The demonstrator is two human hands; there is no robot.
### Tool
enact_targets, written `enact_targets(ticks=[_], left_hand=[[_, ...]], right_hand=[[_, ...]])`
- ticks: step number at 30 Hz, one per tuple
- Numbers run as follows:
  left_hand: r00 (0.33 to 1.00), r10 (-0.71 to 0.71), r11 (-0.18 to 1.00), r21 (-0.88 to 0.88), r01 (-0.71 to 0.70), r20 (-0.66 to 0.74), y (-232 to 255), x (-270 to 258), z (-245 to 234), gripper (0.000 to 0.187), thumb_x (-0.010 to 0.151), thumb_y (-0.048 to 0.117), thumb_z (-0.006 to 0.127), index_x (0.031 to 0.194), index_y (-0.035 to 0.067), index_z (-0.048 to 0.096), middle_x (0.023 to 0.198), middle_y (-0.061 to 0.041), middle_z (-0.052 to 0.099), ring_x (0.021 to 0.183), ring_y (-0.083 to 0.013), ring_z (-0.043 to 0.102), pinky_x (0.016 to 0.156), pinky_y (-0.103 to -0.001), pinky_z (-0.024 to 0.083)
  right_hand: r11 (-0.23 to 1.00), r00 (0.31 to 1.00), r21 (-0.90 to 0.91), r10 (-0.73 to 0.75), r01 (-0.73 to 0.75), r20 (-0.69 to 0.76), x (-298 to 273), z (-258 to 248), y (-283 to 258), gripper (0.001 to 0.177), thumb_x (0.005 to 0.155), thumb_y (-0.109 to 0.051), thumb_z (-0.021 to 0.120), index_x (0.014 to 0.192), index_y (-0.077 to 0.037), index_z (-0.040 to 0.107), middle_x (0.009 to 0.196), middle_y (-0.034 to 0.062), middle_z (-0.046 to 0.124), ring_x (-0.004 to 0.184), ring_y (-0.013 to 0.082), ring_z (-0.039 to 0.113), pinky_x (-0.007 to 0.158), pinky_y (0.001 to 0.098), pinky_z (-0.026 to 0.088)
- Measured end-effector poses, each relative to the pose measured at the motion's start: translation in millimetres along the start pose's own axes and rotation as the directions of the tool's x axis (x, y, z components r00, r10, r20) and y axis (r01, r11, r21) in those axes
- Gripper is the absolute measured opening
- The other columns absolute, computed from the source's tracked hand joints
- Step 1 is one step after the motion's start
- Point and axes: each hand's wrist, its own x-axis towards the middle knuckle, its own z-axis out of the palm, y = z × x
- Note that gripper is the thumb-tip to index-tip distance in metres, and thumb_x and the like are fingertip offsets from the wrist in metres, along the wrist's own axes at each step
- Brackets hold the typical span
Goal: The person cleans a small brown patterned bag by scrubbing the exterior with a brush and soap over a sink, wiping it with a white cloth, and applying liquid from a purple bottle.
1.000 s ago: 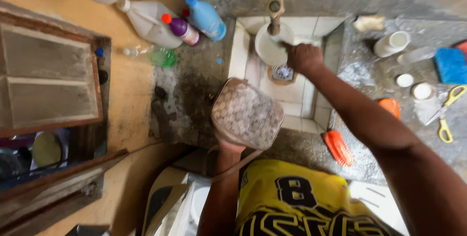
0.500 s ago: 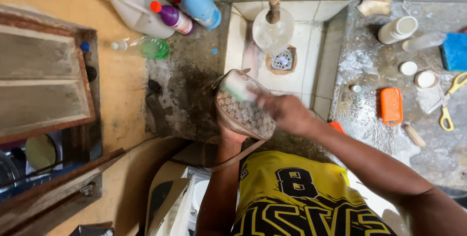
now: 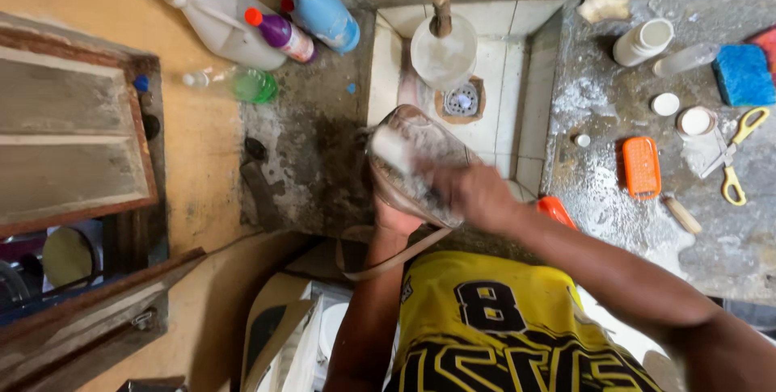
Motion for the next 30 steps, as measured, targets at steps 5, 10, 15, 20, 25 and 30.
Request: enact_targets(ticks=[5,10,15,20,25,30], left_hand=[[0.979,-0.08,0.995,0.04,0.089,-0.186,-3.4,-13.0,-5.9,0.077,0.1,0.067,0.038,0.158,0.016,0.038,0.156,-0.009,0.049,0.14,-0.0301,0.049,0.115,-0.05,0.043],[0.999,-0.04,0.999,-0.03,0.041,0.031,-0.9,-21.7,16.4,0.077,0.108,0.067,0.037,0.16,0.01,0.038,0.155,-0.013,0.049,0.139,-0.0322,0.05,0.117,-0.05,0.044],[0.995,0.038,0.998,0.046,-0.034,-0.09,-0.6,-5.1,18.4,0.075,0.102,0.066,0.036,0.156,0.014,0.04,0.152,-0.011,0.052,0.134,-0.0293,0.055,0.111,-0.047,0.047],[0.893,0.12,0.993,-0.057,-0.106,0.434,-1.2,-5.8,-26.6,0.064,0.126,0.06,0.031,0.15,0.003,0.048,0.131,-0.015,0.061,0.118,-0.0286,0.06,0.107,-0.04,0.048],[0.999,0.031,0.999,-0.01,-0.03,0.042,19.3,-2.3,35.4,0.071,0.103,0.066,0.035,0.148,0.011,0.041,0.135,-0.007,0.061,0.122,-0.026,0.059,0.109,-0.042,0.047],[0.977,0.076,0.966,0.257,-0.023,-0.199,20.6,-0.8,42.8,0.077,0.101,0.067,0.035,0.157,0.015,0.035,0.145,-0.005,0.05,0.129,-0.0257,0.052,0.108,-0.042,0.046]], right_hand=[[0.963,0.908,-0.156,0.261,-0.221,0.327,7.0,-7.3,25.8,0.044,0.102,-0.027,0.059,0.146,-0.033,0.058,0.094,0.0101,0.079,0.058,0.0243,0.07,0.055,0.0367,0.057],[0.958,0.972,0.264,0.046,-0.108,0.23,-14.9,-0.9,15.5,0.029,0.101,-0.014,0.057,0.123,-0.029,0.067,0.138,-0.0017,0.076,0.059,0.0164,0.072,0.053,0.0322,0.059],[0.968,0.909,-0.029,0.246,-0.251,0.336,-10.4,-16.4,-17.5,0.069,0.093,-0.018,0.06,0.158,-0.032,0.044,0.072,0.0102,0.074,0.05,0.0274,0.066,0.053,0.0408,0.057],[0.987,0.994,0.145,0.062,-0.074,0.087,-7.8,-11.6,-23.3,0.062,0.094,-0.02,0.061,0.153,-0.033,0.046,0.078,0.008,0.075,0.053,0.029,0.067,0.051,0.0447,0.056],[0.963,0.93,0.053,0.238,-0.263,0.281,-19.1,-12.0,-38.2,0.056,0.1,-0.027,0.059,0.154,-0.032,0.046,0.065,0.0154,0.068,0.048,0.0343,0.062,0.05,0.0472,0.052],[0.981,0.986,0.143,0.114,-0.13,0.119,-19.2,-0.9,-27.6,0.06,0.097,-0.024,0.056,0.156,-0.026,0.044,0.069,0.0123,0.07,0.045,0.0282,0.062,0.047,0.0448,0.051]])
